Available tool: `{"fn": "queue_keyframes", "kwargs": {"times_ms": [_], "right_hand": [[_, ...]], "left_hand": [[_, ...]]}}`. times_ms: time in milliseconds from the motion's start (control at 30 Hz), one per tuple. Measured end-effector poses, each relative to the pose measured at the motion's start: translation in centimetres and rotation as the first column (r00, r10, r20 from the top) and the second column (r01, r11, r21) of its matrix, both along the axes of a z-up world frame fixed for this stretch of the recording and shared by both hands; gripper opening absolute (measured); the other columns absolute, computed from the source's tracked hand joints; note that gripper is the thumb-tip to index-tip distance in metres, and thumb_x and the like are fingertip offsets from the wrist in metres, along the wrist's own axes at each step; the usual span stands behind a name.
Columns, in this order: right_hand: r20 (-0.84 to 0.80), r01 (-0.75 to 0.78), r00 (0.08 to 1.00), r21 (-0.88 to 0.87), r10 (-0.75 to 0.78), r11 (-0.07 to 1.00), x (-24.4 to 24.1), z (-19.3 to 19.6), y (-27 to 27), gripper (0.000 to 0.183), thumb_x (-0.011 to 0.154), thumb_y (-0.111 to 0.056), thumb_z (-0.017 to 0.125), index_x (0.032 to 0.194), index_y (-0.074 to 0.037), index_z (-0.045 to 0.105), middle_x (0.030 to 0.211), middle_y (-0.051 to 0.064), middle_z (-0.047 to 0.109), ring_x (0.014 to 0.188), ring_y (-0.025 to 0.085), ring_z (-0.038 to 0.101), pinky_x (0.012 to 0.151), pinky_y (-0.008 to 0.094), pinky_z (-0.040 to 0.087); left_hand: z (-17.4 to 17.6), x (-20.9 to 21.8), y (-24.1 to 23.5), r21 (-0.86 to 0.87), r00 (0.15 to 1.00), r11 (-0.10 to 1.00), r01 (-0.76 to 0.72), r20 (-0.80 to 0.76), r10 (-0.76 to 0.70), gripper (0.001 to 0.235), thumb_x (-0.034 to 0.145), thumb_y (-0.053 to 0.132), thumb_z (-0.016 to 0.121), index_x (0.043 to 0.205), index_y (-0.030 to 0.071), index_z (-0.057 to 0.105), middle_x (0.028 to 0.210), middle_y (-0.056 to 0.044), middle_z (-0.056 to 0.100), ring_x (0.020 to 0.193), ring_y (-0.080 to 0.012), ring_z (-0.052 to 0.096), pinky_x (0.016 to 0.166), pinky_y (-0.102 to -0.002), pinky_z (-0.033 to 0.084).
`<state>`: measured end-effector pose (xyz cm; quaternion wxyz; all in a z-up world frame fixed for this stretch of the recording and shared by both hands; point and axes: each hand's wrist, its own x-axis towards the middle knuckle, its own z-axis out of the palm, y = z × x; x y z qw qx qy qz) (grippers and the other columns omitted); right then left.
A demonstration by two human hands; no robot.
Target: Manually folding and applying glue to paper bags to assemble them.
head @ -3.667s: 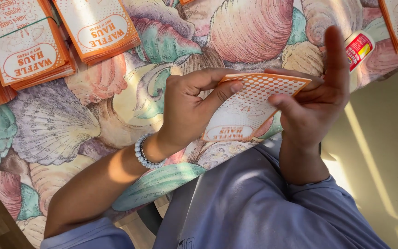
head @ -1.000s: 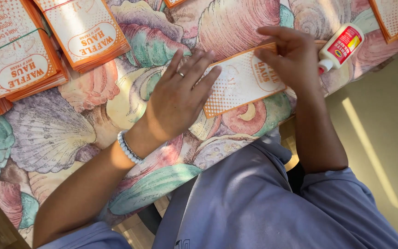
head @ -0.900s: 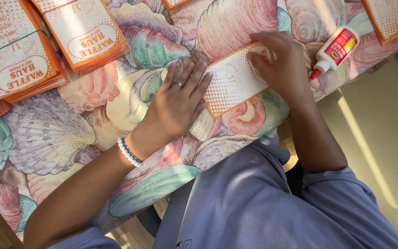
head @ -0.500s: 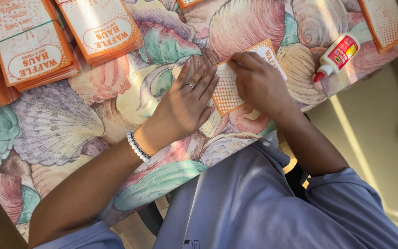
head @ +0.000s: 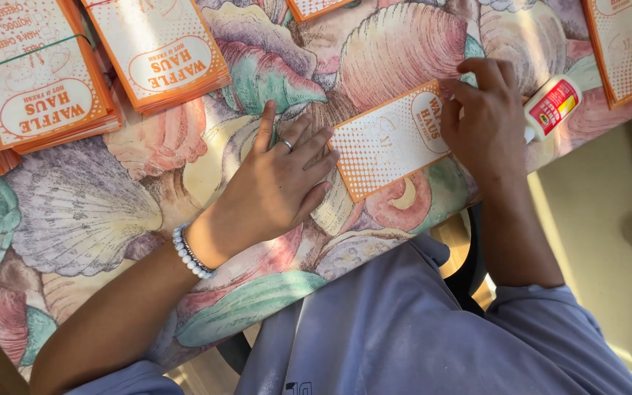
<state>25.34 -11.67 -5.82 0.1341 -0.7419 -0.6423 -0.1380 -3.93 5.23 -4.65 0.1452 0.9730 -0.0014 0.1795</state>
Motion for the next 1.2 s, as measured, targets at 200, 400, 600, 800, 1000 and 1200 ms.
{"fn": "queue_keyframes", "kwargs": {"times_ms": [200,400,600,800,1000,1200], "right_hand": [[-0.317,-0.321,0.896,0.024,0.312,0.947,-8.9,2.3,-1.2,0.021,0.098,0.002,0.061,0.113,0.0,0.076,0.116,0.014,0.07,0.096,0.033,0.067,0.084,0.041,0.055],[-0.149,-0.419,0.902,-0.073,0.405,0.905,-11.3,0.8,-2.6,0.021,0.1,-0.003,0.067,0.118,-0.011,0.074,0.111,0.007,0.063,0.096,0.026,0.064,0.081,0.038,0.051],[-0.318,-0.437,0.858,-0.035,0.404,0.899,-11.7,1.5,-4.2,0.022,0.095,0.007,0.06,0.108,-0.003,0.074,0.11,0.01,0.065,0.094,0.03,0.065,0.088,0.041,0.052],[-0.545,0.021,0.837,-0.049,-0.044,0.999,-12.0,0.6,-8.0,0.037,0.096,-0.006,0.068,0.131,0.003,0.063,0.093,0.01,0.068,0.078,0.024,0.062,0.078,0.037,0.052],[-0.316,0.158,0.93,-0.113,-0.186,0.981,-10.5,-1.6,-7.4,0.074,0.1,-0.048,0.061,0.153,0.001,0.043,0.156,0.024,0.044,0.144,0.045,0.041,0.117,0.06,0.036],[-0.292,-0.122,0.954,-0.182,0.065,0.976,-11.4,-1.6,-7.1,0.121,0.072,-0.086,0.076,0.159,-0.011,0.037,0.168,0.023,0.026,0.157,0.043,0.026,0.129,0.059,0.024]], "left_hand": [[0.1,-0.4,0.4,-0.001,0.998,0.998,0.067,0.022,-0.067,0.028,0.1,0.019,0.063,0.126,0.008,0.068,0.141,-0.028,0.064,0.136,-0.0562,0.052,0.114,-0.079,0.022],[-0.1,-0.6,0.2,0.054,0.997,0.996,0.071,-0.023,-0.07,0.03,0.1,0.022,0.063,0.128,0.012,0.07,0.146,-0.026,0.063,0.138,-0.0565,0.049,0.113,-0.08,0.019],[-0.3,-0.6,-0.1,0.063,0.998,0.997,0.05,0.021,-0.051,0.027,0.1,0.018,0.064,0.125,0.009,0.069,0.143,-0.026,0.064,0.139,-0.0563,0.049,0.112,-0.081,0.019],[-0.5,-0.3,-2.7,0.082,0.999,0.997,-0.016,0.037,0.012,0.026,0.101,0.017,0.061,0.124,0.007,0.069,0.127,-0.028,0.068,0.13,-0.0497,0.06,0.117,-0.076,0.02],[0.5,0.1,-6.3,0.052,0.998,0.998,0.021,0.057,-0.024,0.023,0.097,0.015,0.06,0.115,0.007,0.071,0.096,-0.014,0.066,0.104,-0.0342,0.065,0.116,-0.066,0.036],[-0.1,0.0,-6.1,-0.016,0.977,0.978,0.209,0.03,-0.209,0.032,0.095,0.011,0.051,0.121,0.001,0.067,0.1,-0.017,0.068,0.108,-0.0364,0.063,0.115,-0.064,0.038]]}}
